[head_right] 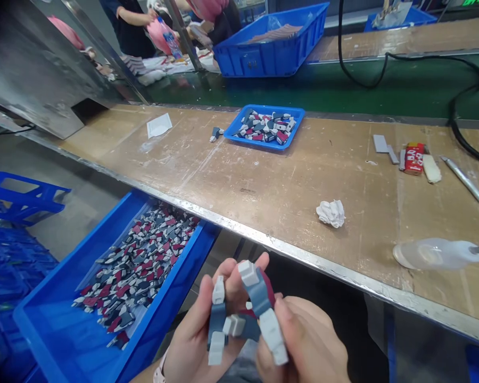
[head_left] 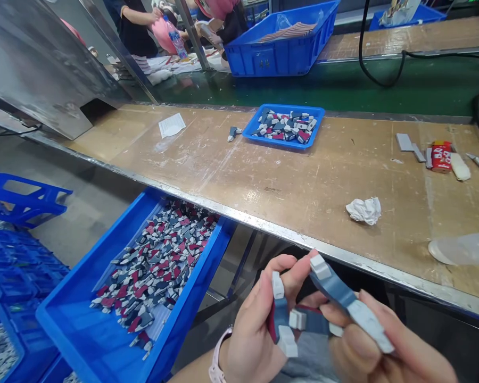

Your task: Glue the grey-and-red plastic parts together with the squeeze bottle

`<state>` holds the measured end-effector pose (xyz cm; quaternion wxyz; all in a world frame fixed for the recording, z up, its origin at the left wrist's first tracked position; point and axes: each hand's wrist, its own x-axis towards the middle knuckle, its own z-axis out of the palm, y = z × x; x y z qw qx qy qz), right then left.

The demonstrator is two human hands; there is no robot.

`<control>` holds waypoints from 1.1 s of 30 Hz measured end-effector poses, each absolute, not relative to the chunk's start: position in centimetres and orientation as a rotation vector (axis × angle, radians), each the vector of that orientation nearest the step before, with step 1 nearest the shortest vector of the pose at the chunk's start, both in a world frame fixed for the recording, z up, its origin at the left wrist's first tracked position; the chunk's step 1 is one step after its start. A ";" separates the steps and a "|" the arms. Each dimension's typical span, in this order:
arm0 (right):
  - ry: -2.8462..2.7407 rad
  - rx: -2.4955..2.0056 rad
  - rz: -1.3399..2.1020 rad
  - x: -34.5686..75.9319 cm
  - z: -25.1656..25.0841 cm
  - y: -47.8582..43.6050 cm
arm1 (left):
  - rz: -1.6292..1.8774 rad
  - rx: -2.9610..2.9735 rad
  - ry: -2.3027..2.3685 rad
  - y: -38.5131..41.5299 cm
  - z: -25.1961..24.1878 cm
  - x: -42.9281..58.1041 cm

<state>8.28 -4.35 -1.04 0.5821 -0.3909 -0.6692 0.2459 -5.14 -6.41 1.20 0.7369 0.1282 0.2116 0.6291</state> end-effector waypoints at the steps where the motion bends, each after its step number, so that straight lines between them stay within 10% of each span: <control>1: -1.640 -0.875 0.478 7.9 -0.9 -3.8 | 1.360 0.212 0.469 -6.4 0.9 -5.2; 7: -1.925 -0.688 0.086 5.7 -0.6 -1.2 | 1.377 0.044 0.477 -6.3 -0.3 -6.0; 21: -2.308 -0.577 0.530 4.4 -4.9 -1.9 | 1.375 0.166 1.534 -12.1 -4.8 -20.5; 33: -2.280 -0.740 0.739 3.6 -7.1 -1.8 | 0.017 0.480 2.307 -23.7 -10.1 -36.3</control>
